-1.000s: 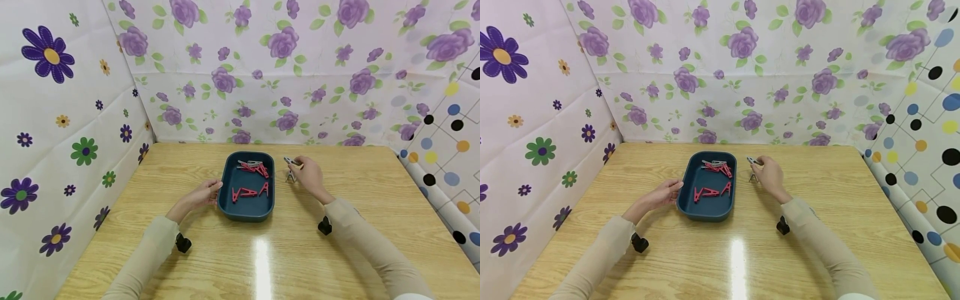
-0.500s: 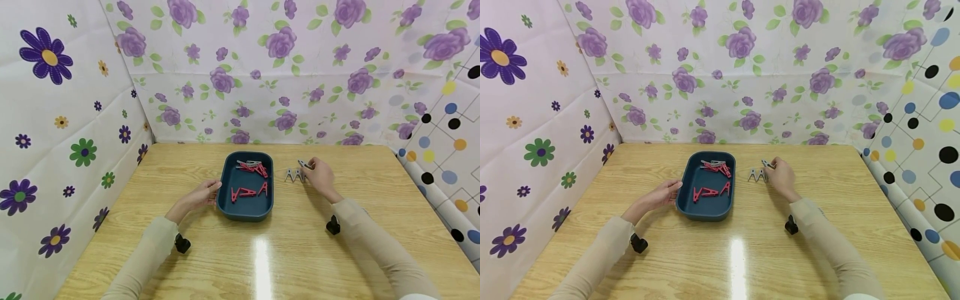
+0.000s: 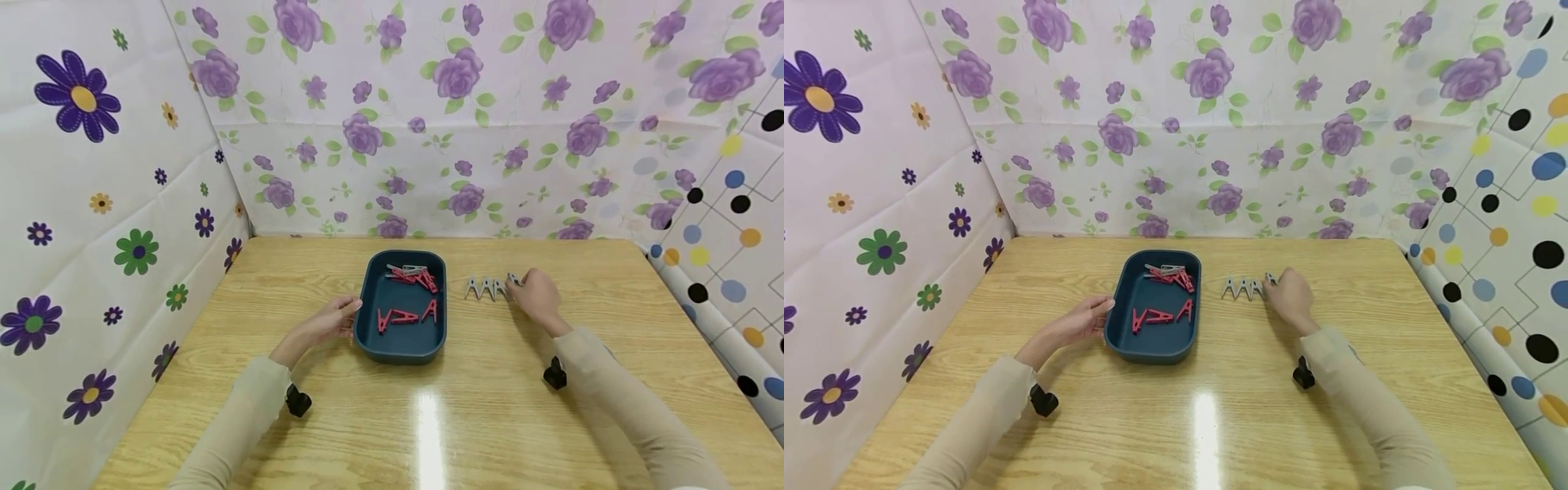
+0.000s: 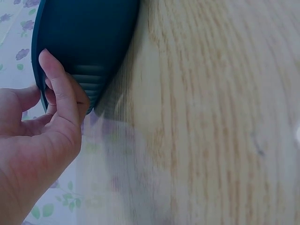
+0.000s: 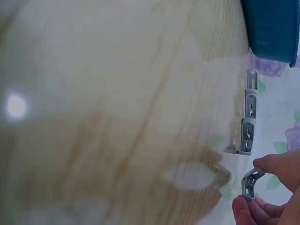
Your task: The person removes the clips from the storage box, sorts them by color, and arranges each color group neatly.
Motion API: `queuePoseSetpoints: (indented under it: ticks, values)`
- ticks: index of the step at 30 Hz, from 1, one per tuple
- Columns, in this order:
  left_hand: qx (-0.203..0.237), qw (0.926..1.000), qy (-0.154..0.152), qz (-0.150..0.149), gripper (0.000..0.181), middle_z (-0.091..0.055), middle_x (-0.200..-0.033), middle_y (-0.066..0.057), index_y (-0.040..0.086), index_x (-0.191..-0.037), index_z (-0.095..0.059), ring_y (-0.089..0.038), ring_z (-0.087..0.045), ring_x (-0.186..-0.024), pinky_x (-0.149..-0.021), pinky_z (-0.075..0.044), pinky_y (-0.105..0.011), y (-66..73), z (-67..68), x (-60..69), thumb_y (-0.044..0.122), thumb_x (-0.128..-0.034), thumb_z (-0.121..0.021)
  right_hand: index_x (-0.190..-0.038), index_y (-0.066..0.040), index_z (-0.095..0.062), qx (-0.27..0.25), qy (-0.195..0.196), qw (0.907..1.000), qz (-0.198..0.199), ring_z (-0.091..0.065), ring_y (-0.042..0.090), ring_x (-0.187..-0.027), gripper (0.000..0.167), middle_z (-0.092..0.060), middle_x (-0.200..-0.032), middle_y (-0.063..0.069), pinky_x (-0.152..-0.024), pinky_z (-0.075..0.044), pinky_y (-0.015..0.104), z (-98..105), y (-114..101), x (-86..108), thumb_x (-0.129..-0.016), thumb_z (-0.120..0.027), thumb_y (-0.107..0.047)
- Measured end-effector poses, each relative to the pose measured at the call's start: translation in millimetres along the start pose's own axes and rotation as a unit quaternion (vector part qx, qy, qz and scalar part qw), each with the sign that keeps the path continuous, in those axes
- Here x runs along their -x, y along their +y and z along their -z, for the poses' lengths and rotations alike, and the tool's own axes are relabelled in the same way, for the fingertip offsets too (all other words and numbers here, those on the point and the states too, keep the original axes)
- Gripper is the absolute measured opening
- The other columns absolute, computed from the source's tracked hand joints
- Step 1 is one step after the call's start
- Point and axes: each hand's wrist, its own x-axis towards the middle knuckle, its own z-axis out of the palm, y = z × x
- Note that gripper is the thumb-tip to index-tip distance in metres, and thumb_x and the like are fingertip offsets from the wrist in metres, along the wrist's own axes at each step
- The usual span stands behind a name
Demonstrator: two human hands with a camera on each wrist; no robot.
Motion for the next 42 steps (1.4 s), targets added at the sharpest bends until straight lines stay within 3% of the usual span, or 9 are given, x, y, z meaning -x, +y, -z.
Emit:
queuePoseSetpoints:
  ticks: [10,17,37,42]
  values:
    - [0.017,0.9997,0.012,0.015,0.052,-0.061,-0.097,-0.005,-0.003,-0.145,-0.031,-0.010,-0.061,-0.075,-0.065,-0.051,-0.024,3.2,-3.3,1.9,0.031,-0.1067,-0.034,-0.048,-0.017,-0.034,0.027,-0.048,0.9984,-0.014,-0.020,0.008,-0.035,0.056,-0.023,-0.040,-0.007,-0.035,-0.017,0.024,3.5,0.1,3.4,-0.094,-0.058,-0.038]
    - [0.018,0.9996,0.016,0.017,0.052,-0.061,-0.098,-0.007,-0.004,-0.145,-0.032,-0.011,-0.062,-0.076,-0.064,-0.052,-0.023,2.5,-4.5,1.7,0.030,-0.1068,-0.034,-0.052,-0.017,-0.035,0.022,-0.075,0.9969,-0.010,-0.024,0.010,-0.038,0.043,-0.027,-0.043,-0.006,-0.038,-0.020,0.023,6.2,2.4,4.4,-0.094,-0.043,-0.013]
    - [0.022,0.9993,0.021,0.020,0.051,-0.061,-0.096,-0.004,-0.004,-0.144,-0.032,-0.011,-0.061,-0.076,-0.064,-0.051,-0.023,2.3,-4.0,0.6,0.031,-0.1066,-0.034,-0.056,-0.016,-0.039,0.027,-0.074,0.9969,0.004,-0.029,0.011,-0.041,0.037,-0.031,-0.046,-0.004,-0.038,-0.023,0.023,9.2,-0.8,8.6,-0.092,-0.045,-0.010]
    - [0.025,0.9993,0.020,0.020,0.051,-0.061,-0.096,-0.004,-0.003,-0.145,-0.032,-0.011,-0.061,-0.076,-0.064,-0.052,-0.022,2.7,-4.3,1.3,0.030,-0.1068,-0.034,-0.070,-0.008,-0.048,0.033,-0.064,0.9970,0.028,-0.032,0.013,-0.044,0.024,-0.040,-0.053,0.001,-0.041,-0.026,0.025,11.8,-6.5,7.6,-0.093,-0.044,-0.012]
